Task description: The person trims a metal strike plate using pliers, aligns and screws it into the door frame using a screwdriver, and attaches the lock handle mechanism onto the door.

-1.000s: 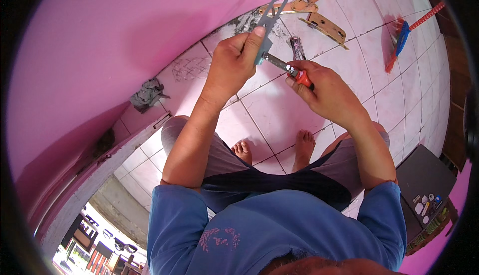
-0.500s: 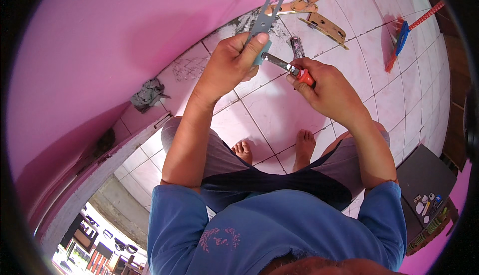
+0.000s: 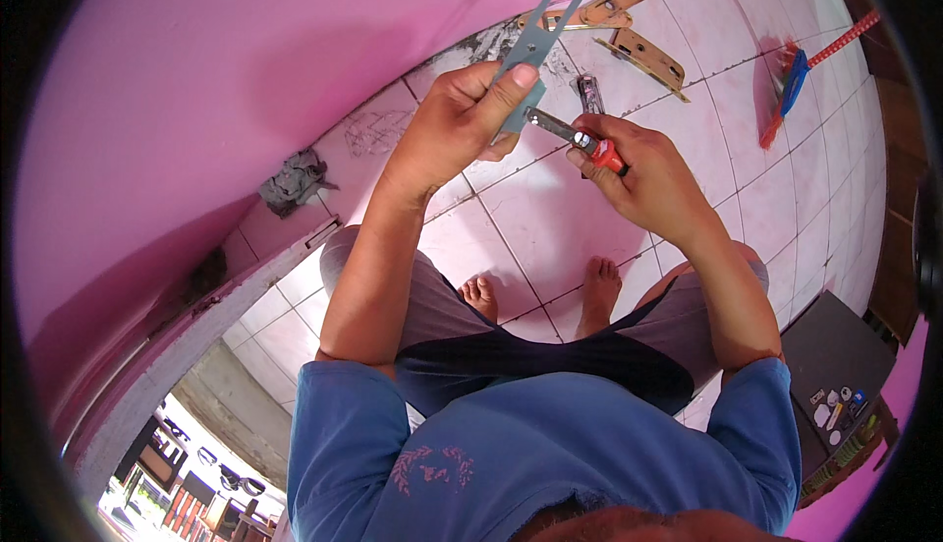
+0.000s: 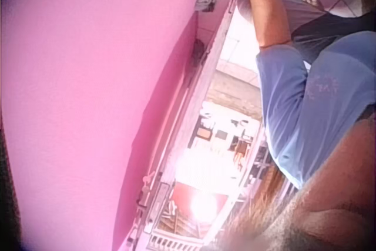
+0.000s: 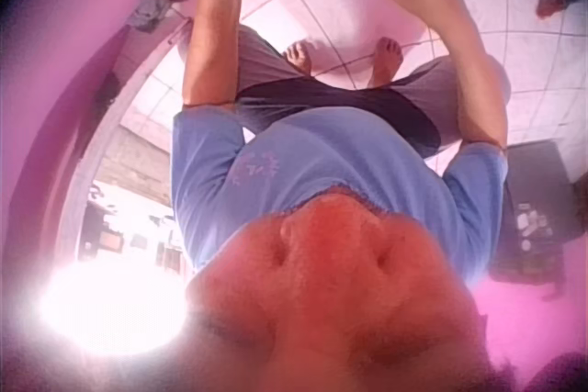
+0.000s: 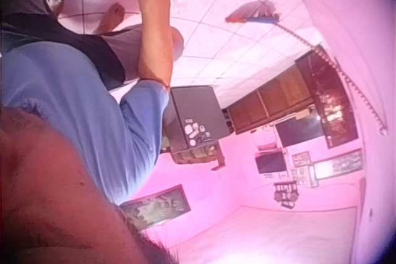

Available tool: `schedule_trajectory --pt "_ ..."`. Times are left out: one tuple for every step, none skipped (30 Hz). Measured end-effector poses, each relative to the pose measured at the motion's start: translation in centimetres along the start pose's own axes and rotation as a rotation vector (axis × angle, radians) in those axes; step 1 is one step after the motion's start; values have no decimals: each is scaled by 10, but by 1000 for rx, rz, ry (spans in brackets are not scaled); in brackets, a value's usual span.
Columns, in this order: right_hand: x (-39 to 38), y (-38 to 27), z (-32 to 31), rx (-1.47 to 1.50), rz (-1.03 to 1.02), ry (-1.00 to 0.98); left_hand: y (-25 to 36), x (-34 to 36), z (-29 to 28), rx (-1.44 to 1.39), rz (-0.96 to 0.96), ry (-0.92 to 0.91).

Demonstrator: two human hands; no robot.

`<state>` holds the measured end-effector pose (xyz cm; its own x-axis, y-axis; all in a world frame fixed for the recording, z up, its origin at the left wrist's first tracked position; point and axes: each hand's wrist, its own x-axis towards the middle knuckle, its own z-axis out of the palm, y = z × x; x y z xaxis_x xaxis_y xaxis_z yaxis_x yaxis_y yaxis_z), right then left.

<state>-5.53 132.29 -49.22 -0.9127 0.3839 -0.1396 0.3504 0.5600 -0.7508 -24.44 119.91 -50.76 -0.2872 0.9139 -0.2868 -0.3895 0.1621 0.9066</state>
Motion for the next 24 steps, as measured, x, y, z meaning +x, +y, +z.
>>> schedule_trajectory --pt "1 0 0 17 5 -10 -1 0 0 -1 1 1" --pt "2 1 0 34 10 -20 -3 1 -1 0 -3 11" --pt "2 2 1 33 10 -21 -5 2 -2 1 -6 20" --pt "3 4 2 0 -14 -12 -8 4 -4 0 -3 21" --pt "5 5 1 -33 -37 -3 -11 6 -6 41 -7 17" --pt "6 5 0 -35 -39 -3 -13 8 -7 81 -12 12" --pt "7 4 -1 -21 23 -43 -12 9 -8 81 -13 12" --pt "8 3 -4 -13 53 -64 -10 10 -8 66 -22 37" --pt "8 2 -7 -6 85 -83 -9 10 -8 52 -32 63" --pt "9 -2 -12 -7 127 -100 -9 10 -8 53 -33 63" --pt "9 -3 -15 -8 169 -116 -8 10 -8 67 -44 76" --pt "11 -1 -14 -6 169 -117 -8 11 -9 82 -55 89" --pt "12 3 -14 -24 134 -103 -9 12 -8 81 -56 86" --pt "12 5 -14 -42 100 -90 -10 12 -8 80 -65 81" --pt "11 7 -14 -42 103 -89 -10 13 -8 79 -74 77" --pt "11 8 -13 -41 91 -86 -11 13 -7 80 -77 75" --pt "11 9 -12 -39 79 -83 -10 14 -6 94 -78 81" --pt "11 9 -11 -38 82 -83 -10 14 -6 109 -80 87" --pt "12 9 -10 -31 86 -86 -11 14 -6 109 -81 86" --pt "12 9 -10 -25 90 -88 -13 15 -6 118 -92 85" --pt "13 9 -9 -24 92 -87 -14 15 -6 127 -103 83" --pt "13 8 -9 -29 89 -95 -15 15 -6 127 -105 83" --pt "13 8 -9 -31 88 -99 -15 15 -6 128 -90 75" --pt "14 8 -10 -34 87 -103 -16 15 -5 129 -75 67"
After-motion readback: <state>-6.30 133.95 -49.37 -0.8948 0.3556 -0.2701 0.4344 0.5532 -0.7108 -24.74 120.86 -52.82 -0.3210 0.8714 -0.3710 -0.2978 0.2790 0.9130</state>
